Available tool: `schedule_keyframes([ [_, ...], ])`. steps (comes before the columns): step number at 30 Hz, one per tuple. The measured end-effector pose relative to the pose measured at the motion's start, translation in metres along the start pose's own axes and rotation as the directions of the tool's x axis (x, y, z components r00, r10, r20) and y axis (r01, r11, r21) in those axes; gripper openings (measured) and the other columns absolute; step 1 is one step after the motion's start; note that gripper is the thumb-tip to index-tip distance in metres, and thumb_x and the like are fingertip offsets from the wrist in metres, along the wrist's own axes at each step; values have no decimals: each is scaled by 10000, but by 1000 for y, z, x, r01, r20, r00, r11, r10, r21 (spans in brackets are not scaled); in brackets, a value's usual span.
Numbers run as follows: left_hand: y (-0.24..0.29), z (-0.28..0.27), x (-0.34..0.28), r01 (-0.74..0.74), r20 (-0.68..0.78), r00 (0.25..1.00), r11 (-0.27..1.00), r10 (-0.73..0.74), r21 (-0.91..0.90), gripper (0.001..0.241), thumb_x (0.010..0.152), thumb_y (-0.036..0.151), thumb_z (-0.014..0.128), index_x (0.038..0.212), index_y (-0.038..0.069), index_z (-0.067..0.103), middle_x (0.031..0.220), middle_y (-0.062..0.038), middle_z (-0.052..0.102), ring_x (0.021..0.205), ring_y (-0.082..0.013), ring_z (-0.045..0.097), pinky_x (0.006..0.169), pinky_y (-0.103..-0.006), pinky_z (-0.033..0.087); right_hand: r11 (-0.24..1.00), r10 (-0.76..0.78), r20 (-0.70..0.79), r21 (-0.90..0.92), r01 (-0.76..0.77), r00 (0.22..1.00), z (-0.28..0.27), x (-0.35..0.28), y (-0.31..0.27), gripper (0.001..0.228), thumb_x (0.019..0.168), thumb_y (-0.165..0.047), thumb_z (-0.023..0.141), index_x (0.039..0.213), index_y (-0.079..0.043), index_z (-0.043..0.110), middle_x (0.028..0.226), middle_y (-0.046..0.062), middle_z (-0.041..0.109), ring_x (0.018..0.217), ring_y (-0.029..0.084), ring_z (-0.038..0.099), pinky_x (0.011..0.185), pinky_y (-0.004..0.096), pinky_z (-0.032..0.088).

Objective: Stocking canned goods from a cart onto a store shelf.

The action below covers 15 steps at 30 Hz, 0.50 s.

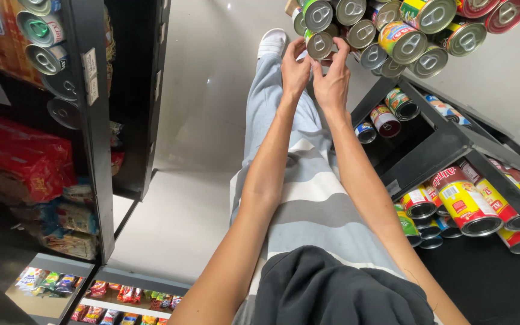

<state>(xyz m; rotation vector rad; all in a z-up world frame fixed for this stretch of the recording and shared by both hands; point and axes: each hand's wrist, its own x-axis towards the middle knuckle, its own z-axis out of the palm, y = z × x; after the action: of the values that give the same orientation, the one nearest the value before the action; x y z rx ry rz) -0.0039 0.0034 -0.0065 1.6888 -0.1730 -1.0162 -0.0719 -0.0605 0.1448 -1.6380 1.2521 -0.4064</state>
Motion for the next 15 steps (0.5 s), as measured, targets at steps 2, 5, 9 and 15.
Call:
schedule_keyframes([
  [2, 10, -2, -3, -14, 16, 1000, 1000, 14, 13, 470, 943, 44, 725, 1380, -56, 584, 1295, -219, 730, 1238, -242, 684, 998, -336, 569, 1000, 5, -4, -3, -5, 1000, -2, -2, -3, 575, 1058, -74, 725, 1488, -76, 343, 1196, 189, 761, 1112, 313, 788, 916, 410, 599],
  [5, 18, -5, -7, 158, 56, 987, 970, -150, -186, 553, 925, 54, 703, 1430, -35, 496, 1304, -223, 680, 1229, -253, 656, 897, -351, 606, 1000, -2, 6, -1, 2, 1000, -8, -10, -8, 681, 1014, -62, 732, 1533, -61, 291, 1206, 207, 740, 1073, 320, 771, 874, 414, 597],
  [9, 17, -5, -9, 99, 2, 995, 992, -99, -76, 602, 926, 30, 659, 1494, 15, 458, 1386, -233, 643, 1159, -312, 696, 821, -349, 585, 996, 83, -12, -28, -83, 996, -10, -23, 3, 688, 959, -64, 752, 1509, -62, 338, 1134, 196, 719, 923, 281, 780, 812, 409, 597],
  [15, 118, -7, -32, -116, 12, 993, 944, 118, 308, 842, 796, -9, 748, 1541, 79, 365, 1434, -201, 448, 1108, -306, 678, 769, -344, 634, 975, 221, -18, 5, -221, 975, 5, -11, 23, 494, 961, -71, 706, 1403, -64, 486, 1070, 169, 755, 865, 294, 785, 740, 427, 615],
])
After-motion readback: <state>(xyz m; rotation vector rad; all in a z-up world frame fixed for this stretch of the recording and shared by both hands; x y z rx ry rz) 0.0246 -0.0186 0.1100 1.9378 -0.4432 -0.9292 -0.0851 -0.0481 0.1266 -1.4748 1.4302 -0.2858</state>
